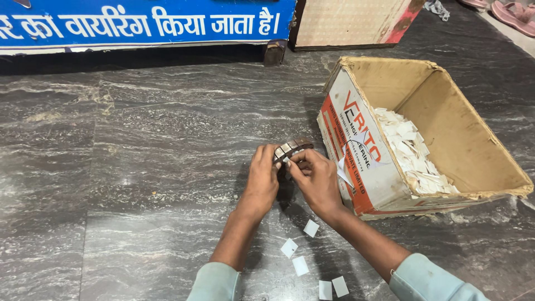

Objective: The person places small white rectangular magnets into slots on a circular metal rotor. They pick up magnets from the floor and insert them one by one into the rotor, occasionally adjusting the rotor's position.

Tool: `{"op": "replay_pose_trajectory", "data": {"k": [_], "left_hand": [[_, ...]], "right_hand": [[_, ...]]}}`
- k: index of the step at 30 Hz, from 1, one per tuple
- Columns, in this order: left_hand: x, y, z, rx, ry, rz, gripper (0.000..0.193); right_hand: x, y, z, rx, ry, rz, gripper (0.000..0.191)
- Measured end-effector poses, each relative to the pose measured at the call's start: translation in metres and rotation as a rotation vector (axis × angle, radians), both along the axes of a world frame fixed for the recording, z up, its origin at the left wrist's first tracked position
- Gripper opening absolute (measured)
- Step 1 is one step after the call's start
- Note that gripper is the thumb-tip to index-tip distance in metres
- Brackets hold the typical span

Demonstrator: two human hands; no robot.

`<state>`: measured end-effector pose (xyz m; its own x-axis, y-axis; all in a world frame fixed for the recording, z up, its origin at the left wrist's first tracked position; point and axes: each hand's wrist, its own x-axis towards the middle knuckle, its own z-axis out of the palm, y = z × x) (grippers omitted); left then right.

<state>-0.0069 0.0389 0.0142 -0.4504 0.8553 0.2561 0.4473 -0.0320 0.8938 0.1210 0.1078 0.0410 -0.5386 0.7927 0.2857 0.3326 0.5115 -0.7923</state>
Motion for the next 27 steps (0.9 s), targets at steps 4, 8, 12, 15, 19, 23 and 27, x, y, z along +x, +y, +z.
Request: {"op": "replay_pose_trajectory", "data": {"k": [4, 8, 12, 15, 19, 23, 27], "left_hand": [[0.004, 0.007, -0.011, 0.047, 0.156, 0.027, 0.034], [0.007, 0.016, -0.017, 0.001, 0.232, 0.034, 0.034], [0.003, 0.015, -0.018, -0.005, 0.243, 0.016, 0.035], [0.004, 0.014, -0.017, -0.026, 0.218, 0.031, 0.034], [0.004, 0.014, -0.015, -0.049, 0.248, 0.033, 0.035], [0.006, 0.014, -0.010, -0.130, 0.251, 0.033, 0.035], [0.010, 0.016, -0.007, -0.154, 0.281, 0.050, 0.039]], "right_hand": [[0.006, 0.001, -0.006, 0.028, -0.003, 0.002, 0.017], [0.007, 0.005, -0.011, 0.018, 0.045, -0.050, 0.016], [0.004, 0.008, -0.011, 0.087, 0.024, -0.028, 0.014], [0.001, 0.010, -0.007, 0.100, 0.007, -0.012, 0.014], [-0.001, 0.011, -0.001, 0.104, -0.076, -0.004, 0.013], [0.001, 0.009, 0.003, 0.155, -0.069, 0.016, 0.013], [0.006, 0.007, 0.006, 0.215, -0.065, 0.026, 0.014]]}}
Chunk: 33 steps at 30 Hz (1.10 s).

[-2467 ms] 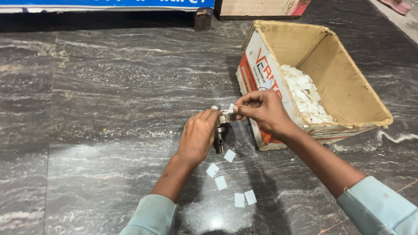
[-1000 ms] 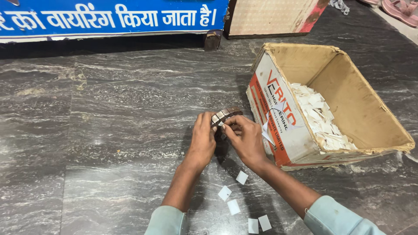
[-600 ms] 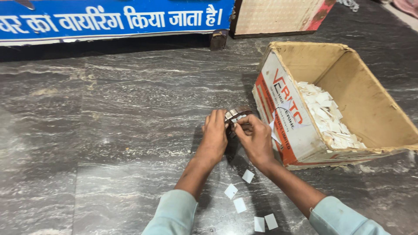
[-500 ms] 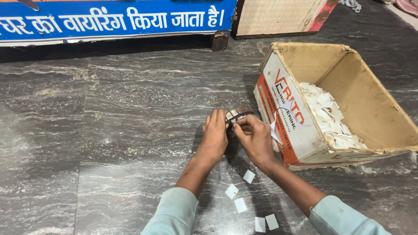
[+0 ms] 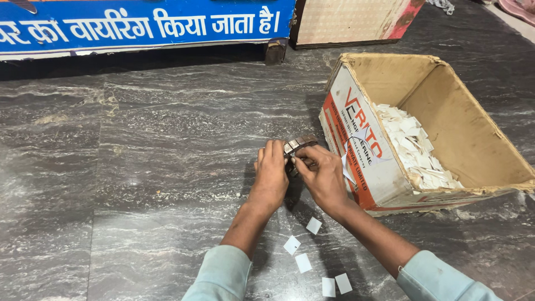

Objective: The person places small white rectangular magnets into slots on a circular metal rotor. They pick up magnets from the floor and insert them one by one into the rotor, occasionally adjusting the rotor's position.

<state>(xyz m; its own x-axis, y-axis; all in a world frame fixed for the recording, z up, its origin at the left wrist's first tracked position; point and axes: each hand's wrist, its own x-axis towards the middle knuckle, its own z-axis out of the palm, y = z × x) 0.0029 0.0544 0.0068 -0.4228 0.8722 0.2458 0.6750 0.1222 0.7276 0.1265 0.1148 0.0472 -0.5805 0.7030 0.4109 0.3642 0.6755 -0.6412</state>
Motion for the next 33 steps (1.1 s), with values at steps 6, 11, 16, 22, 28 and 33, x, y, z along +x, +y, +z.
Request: {"op": "replay_pose_trajectory", "data": {"k": [6, 11, 16, 22, 28, 33], "left_hand": [[0.000, 0.000, -0.001, 0.028, 0.001, 0.010, 0.038], [0.002, 0.003, -0.001, -0.002, -0.009, 0.029, 0.034], [0.005, 0.000, 0.001, 0.036, -0.018, 0.040, 0.037], [0.005, 0.001, 0.003, 0.002, -0.028, 0.044, 0.037], [0.003, 0.001, 0.003, -0.045, -0.006, 0.037, 0.045], [-0.003, 0.000, -0.003, 0.003, -0.012, 0.027, 0.043]], "right_hand": [[0.002, 0.003, 0.008, 0.218, -0.108, 0.117, 0.013], [-0.002, 0.008, 0.010, 0.012, -0.078, 0.038, 0.012], [-0.001, 0.009, 0.011, -0.102, -0.008, -0.001, 0.016], [-0.006, 0.006, 0.010, -0.373, -0.032, -0.114, 0.016], [-0.002, 0.010, 0.013, 0.236, -0.167, 0.140, 0.011], [-0.002, 0.011, 0.015, 0.173, -0.218, 0.145, 0.019]]}}
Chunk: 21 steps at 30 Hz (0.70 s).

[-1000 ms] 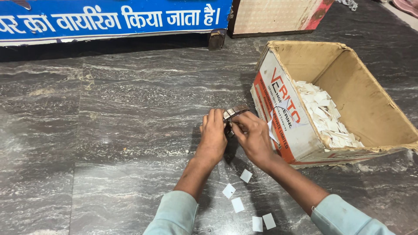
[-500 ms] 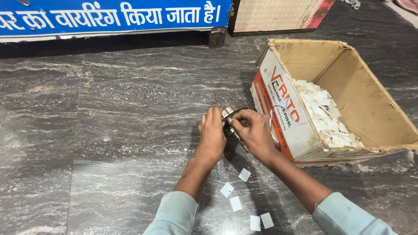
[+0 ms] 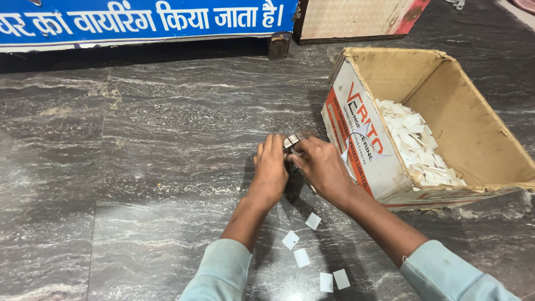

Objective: The person places small white rectangular magnets into slots on a circular metal rotor. They pick up magnets from the floor and insert them one by one into the rotor, occasionally adjusting the rotor's position.

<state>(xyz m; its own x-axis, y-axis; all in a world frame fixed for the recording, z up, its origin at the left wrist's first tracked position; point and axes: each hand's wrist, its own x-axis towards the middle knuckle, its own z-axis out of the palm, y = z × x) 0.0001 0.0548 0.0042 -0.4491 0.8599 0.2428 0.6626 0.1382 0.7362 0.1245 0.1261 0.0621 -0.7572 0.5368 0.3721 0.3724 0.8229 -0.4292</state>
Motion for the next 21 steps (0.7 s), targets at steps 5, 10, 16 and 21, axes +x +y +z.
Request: {"op": "replay_pose_trajectory", "data": {"k": [5, 10, 16, 21], "left_hand": [[-0.006, 0.012, -0.004, -0.006, 0.029, -0.021, 0.043], [-0.012, 0.013, -0.006, -0.021, 0.022, -0.067, 0.037], [-0.020, 0.003, 0.004, -0.058, 0.029, -0.146, 0.053], [-0.020, -0.005, 0.014, -0.083, 0.001, -0.191, 0.075]], "right_hand": [[0.001, 0.004, 0.004, -0.042, 0.026, 0.013, 0.024], [0.008, 0.003, 0.009, -0.119, -0.066, -0.004, 0.037], [0.015, 0.007, 0.017, 0.110, -0.031, 0.053, 0.081], [0.017, 0.011, 0.017, 0.133, -0.160, 0.136, 0.075]]}}
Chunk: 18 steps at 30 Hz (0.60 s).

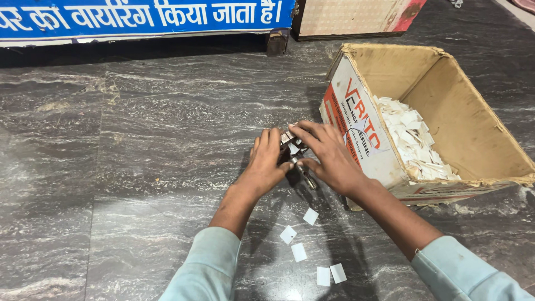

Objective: The person places small white rectangular magnets into slots on a circular metal rotor. They pick up magnets from the floor and insert them one by one into the rotor, occasionally adjusting the rotor's position.

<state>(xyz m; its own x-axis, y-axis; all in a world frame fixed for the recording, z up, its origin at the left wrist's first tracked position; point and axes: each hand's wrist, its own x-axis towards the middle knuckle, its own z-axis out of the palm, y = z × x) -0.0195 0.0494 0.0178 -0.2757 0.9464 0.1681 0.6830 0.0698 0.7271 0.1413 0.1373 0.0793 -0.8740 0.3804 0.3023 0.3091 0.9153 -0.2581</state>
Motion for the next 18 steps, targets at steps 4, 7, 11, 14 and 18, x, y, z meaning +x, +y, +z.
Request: {"op": "replay_pose_trajectory", "data": {"k": [4, 7, 11, 14, 18], "left_hand": [[-0.001, 0.000, 0.005, -0.052, -0.013, 0.002, 0.069], [-0.002, -0.002, 0.005, -0.003, 0.009, 0.004, 0.059], [-0.002, -0.003, 0.002, 0.027, 0.029, 0.010, 0.055], [-0.001, -0.001, 0.002, 0.050, 0.036, 0.002, 0.054], [0.000, 0.003, 0.002, -0.011, 0.068, 0.015, 0.051]], "right_hand": [[-0.007, 0.015, 0.004, 0.124, -0.050, -0.011, 0.059], [-0.006, 0.017, 0.005, -0.021, 0.035, 0.112, 0.058], [-0.003, 0.016, 0.005, -0.075, 0.044, 0.123, 0.052], [-0.002, 0.016, 0.006, -0.061, 0.018, 0.093, 0.049], [-0.002, 0.016, 0.005, -0.005, 0.049, 0.085, 0.046]]}}
